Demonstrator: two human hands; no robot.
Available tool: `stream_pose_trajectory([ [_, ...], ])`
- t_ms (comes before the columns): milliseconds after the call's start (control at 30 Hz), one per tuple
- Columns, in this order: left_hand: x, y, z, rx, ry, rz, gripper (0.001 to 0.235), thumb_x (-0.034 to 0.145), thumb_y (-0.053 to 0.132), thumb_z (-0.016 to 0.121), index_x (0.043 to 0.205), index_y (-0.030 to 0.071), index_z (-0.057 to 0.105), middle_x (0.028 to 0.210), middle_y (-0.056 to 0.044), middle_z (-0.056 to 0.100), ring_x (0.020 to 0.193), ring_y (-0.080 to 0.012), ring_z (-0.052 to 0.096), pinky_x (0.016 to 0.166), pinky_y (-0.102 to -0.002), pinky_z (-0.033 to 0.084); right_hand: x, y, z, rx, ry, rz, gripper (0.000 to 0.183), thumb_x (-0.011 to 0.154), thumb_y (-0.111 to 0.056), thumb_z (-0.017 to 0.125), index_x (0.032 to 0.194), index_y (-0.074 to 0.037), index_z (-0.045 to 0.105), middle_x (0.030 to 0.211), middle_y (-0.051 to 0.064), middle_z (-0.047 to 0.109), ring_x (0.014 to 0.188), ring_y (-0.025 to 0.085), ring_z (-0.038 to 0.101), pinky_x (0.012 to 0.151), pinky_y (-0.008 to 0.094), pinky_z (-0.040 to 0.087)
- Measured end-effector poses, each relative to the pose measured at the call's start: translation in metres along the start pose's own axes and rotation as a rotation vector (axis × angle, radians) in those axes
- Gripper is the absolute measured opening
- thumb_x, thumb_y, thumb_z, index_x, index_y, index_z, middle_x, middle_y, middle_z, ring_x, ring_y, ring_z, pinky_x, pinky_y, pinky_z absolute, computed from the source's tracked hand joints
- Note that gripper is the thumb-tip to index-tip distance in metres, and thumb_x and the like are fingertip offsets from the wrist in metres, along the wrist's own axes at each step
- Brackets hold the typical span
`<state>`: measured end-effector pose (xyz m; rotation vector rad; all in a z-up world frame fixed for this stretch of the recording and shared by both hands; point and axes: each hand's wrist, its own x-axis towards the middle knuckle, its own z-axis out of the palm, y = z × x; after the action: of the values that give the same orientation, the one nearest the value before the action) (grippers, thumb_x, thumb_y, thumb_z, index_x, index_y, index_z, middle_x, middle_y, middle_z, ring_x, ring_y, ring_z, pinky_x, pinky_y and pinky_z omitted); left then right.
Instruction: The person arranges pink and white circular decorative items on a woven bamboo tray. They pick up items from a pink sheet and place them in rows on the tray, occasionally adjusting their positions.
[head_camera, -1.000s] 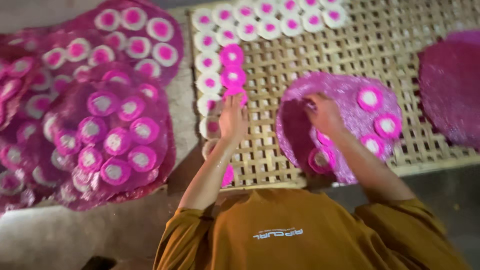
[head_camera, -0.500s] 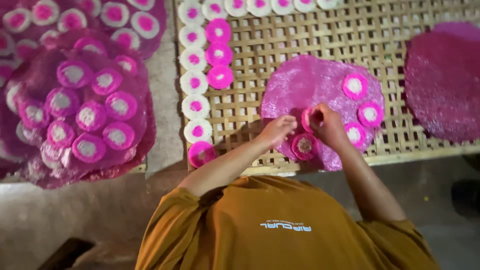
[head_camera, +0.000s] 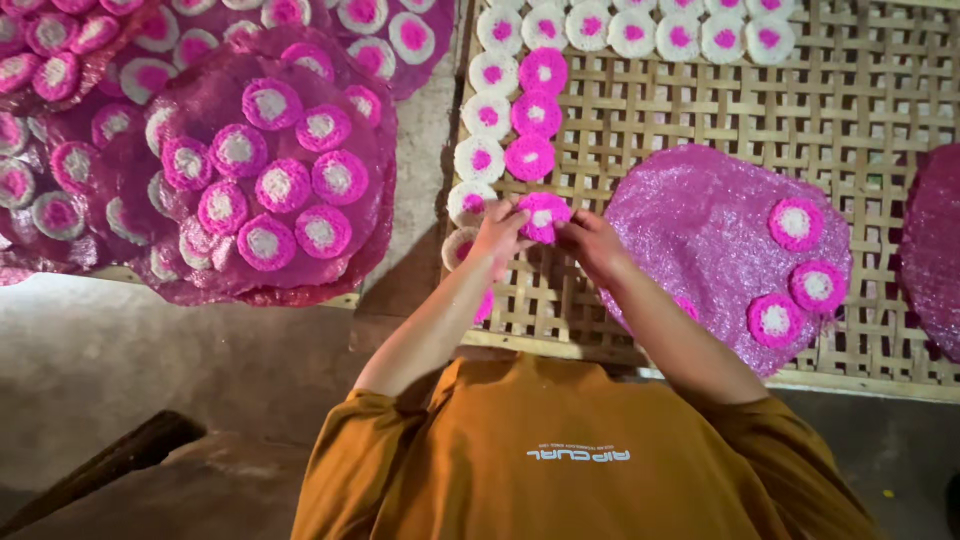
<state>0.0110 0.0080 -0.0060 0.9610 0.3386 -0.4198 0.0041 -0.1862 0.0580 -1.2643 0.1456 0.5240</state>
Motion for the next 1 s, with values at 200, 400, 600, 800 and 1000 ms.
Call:
stream_pose_trajectory([
  [200,-0.034,0.048,0.010,1.295,0.346,0.604,0.028,0.091,0.018,0.071,0.118,0.016,0.064,0.110,-0.014,0.071,0.103,-0.0360,0.067,0.084,-0.051,0.054,0.050,-0.002,0.004,-0.874,0.118,-0.294,0.028,0.092,-0.018,0.075,0.118,-0.006,0.070,0.104,0.012,0.076,0.093,0.024,0.073,0.085,0.038,0.056],
  [400,-0.069,0.093,0.038,1.425,0.345,0.360,0.036,0.089,0.022,0.071,0.121,0.016,0.057,0.092,-0.009,0.074,0.092,-0.0341,0.071,0.074,-0.053,0.054,0.063,-0.016,0.022,-0.972,0.148,-0.552,0.026,0.092,-0.015,0.076,0.114,-0.004,0.068,0.105,0.017,0.074,0.095,0.032,0.073,0.082,0.040,0.057],
  [600,-0.078,0.098,0.045,1.448,0.357,0.372,0.040,0.091,0.023,0.071,0.126,0.015,0.054,0.093,-0.011,0.074,0.089,-0.0366,0.072,0.074,-0.053,0.055,0.068,-0.015,0.025,-0.987,0.154,-0.644,0.030,0.090,-0.012,0.074,0.117,-0.005,0.065,0.108,0.019,0.072,0.096,0.034,0.072,0.082,0.042,0.057],
  [800,-0.086,0.101,0.050,1.469,0.327,0.516,0.049,0.090,0.023,0.070,0.132,0.007,0.049,0.122,-0.020,0.063,0.097,-0.0424,0.067,0.072,-0.055,0.054,0.043,-0.033,0.025,-1.148,0.231,-0.597,0.037,0.096,-0.017,0.075,0.128,-0.007,0.061,0.111,0.022,0.066,0.090,0.037,0.070,0.078,0.047,0.056],
  [1000,-0.087,0.065,0.091,1.471,0.016,0.519,0.031,0.095,0.024,0.064,0.123,0.012,0.060,0.120,-0.014,0.065,0.101,-0.0380,0.069,0.079,-0.050,0.057,-0.064,-0.063,-0.069,-1.081,0.369,-0.540,0.035,0.093,-0.007,0.076,0.125,-0.005,0.064,0.113,0.019,0.068,0.093,0.030,0.072,0.077,0.039,0.060],
])
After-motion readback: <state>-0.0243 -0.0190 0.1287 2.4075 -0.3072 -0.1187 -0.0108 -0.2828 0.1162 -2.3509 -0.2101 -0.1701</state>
